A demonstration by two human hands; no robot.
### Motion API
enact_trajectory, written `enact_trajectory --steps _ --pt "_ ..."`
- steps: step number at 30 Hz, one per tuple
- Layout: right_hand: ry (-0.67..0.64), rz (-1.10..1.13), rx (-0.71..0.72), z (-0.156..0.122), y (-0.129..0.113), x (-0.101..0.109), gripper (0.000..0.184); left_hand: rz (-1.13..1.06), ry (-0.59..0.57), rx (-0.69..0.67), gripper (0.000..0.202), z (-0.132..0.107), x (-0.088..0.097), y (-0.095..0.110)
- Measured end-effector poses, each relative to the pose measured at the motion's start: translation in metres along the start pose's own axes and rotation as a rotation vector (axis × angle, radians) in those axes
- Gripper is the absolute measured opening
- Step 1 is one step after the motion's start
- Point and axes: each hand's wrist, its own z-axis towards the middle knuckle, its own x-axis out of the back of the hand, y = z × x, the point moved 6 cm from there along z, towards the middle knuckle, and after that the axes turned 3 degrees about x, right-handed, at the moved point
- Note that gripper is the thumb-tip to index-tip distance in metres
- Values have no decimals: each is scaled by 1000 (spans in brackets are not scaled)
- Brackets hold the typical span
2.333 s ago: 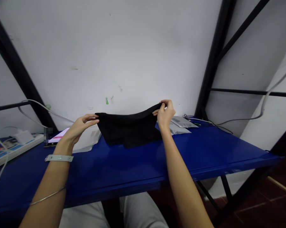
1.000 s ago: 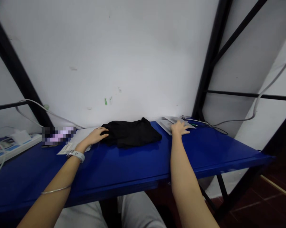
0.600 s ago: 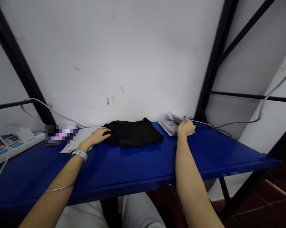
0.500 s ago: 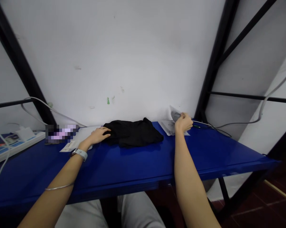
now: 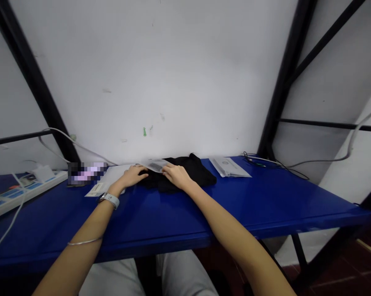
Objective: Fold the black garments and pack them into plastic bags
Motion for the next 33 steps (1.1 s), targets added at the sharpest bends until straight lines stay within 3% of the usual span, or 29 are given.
enact_trajectory --steps 3,6,9,13,17,21,27,33 --pt "26 -45 -14 -2 -4 6 10 70 58 53 24 -3 7 1" --pt "-7 17 38 -3 -8 12 7 123 186 57 22 -7 20 10" --pt "-49 126 65 -1 -10 10 7 51 279 -85 16 -11 27 32" --pt "-28 210 94 1 -9 10 11 -29 243 -368 16 -20 22 72" --pt "-7 197 108 2 -10 12 14 25 238 -481 19 -28 18 93" --pt "-15 95 130 0 -15 13 14 60 241 -490 8 -29 19 94" --pt "-67 -66 134 0 -17 16 17 64 280 -507 11 -25 17 91" --pt "-51 -303 11 -2 10 39 18 124 355 -357 18 -16 22 70"
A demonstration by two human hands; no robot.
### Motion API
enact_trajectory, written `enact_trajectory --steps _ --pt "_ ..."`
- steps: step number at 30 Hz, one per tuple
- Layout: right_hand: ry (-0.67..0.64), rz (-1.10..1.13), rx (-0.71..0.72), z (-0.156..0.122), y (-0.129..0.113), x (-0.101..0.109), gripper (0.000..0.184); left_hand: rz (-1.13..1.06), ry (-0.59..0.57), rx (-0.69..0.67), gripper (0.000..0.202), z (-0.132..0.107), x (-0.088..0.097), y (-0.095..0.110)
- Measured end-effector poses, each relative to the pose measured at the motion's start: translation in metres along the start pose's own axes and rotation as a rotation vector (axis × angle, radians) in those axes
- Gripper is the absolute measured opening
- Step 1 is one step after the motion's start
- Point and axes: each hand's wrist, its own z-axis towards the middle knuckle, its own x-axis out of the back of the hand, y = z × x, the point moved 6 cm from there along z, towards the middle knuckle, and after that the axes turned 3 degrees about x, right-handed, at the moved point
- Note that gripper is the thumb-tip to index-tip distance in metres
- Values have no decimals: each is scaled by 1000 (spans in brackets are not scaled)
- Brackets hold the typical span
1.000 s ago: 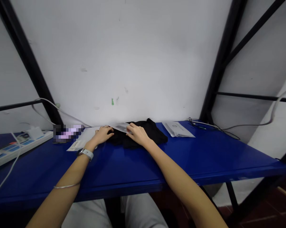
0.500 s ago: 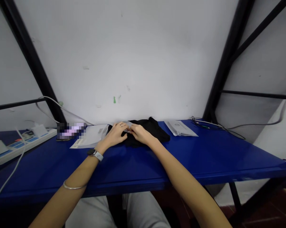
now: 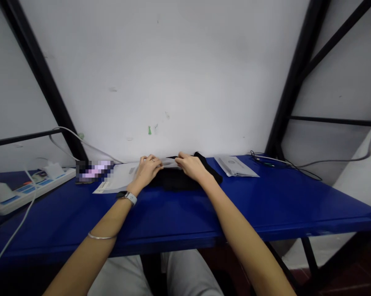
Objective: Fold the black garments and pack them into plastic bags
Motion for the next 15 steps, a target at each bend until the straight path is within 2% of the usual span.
enact_trajectory --steps 4,8,11,15 --pt "22 -113 -198 -12 41 5 17 33 39 141 19 -4 4 -28" --pt "5 -146 -329 -22 62 3 18 28 74 168 20 -6 7 -36" --pt "47 -139 -323 -20 54 4 16 24 93 180 21 -6 7 -33" --pt "74 -47 -92 -7 17 0 18 11 86 188 20 -5 7 -28"
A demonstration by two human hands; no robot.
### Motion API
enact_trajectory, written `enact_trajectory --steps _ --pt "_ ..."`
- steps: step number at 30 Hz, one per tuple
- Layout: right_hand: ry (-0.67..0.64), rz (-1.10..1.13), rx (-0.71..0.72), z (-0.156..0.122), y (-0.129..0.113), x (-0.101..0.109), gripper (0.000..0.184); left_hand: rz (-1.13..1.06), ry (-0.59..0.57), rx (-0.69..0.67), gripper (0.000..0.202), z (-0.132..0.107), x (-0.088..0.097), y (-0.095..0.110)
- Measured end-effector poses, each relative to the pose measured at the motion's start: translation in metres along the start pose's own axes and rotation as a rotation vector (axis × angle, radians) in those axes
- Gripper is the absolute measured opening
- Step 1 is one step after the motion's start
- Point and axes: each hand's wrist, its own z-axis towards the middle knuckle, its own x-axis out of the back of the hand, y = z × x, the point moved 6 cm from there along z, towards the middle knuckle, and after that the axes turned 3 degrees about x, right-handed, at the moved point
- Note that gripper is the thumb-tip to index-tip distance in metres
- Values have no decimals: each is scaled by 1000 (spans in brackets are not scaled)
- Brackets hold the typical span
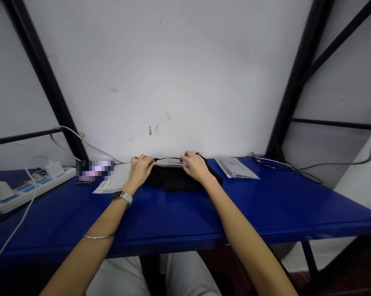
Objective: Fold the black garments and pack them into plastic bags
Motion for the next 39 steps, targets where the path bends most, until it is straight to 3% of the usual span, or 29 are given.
enact_trajectory --steps 3,9,12,17,20,25,29,32,35,39 --pt "-28 27 130 4 -24 -7 21 1 -11 -6 20 0 0 3" --pt "-43 -16 135 4 -32 -14 27 10 6 -27 17 -2 1 5" --pt "-97 -82 95 5 -31 -16 25 56 53 -62 15 -2 2 8" --pt "-72 -180 -7 4 -35 -13 26 68 125 -150 13 -3 8 20" --pt "-96 -183 -59 4 -39 -19 37 58 142 -250 15 -5 9 35" --pt "-211 -115 -186 5 -30 -43 31 -36 120 -494 18 -12 5 71" --pt "-214 13 -292 3 -13 -49 31 -124 88 -548 17 -14 0 84" --pt "-119 166 -307 3 -3 -42 43 -143 62 -469 31 -11 -2 74" --pt "32 460 -176 7 -1 -29 63 -244 26 -302 46 -6 -3 49" --pt "151 945 -17 11 0 -17 61 -384 -35 -154 49 -4 -4 21"
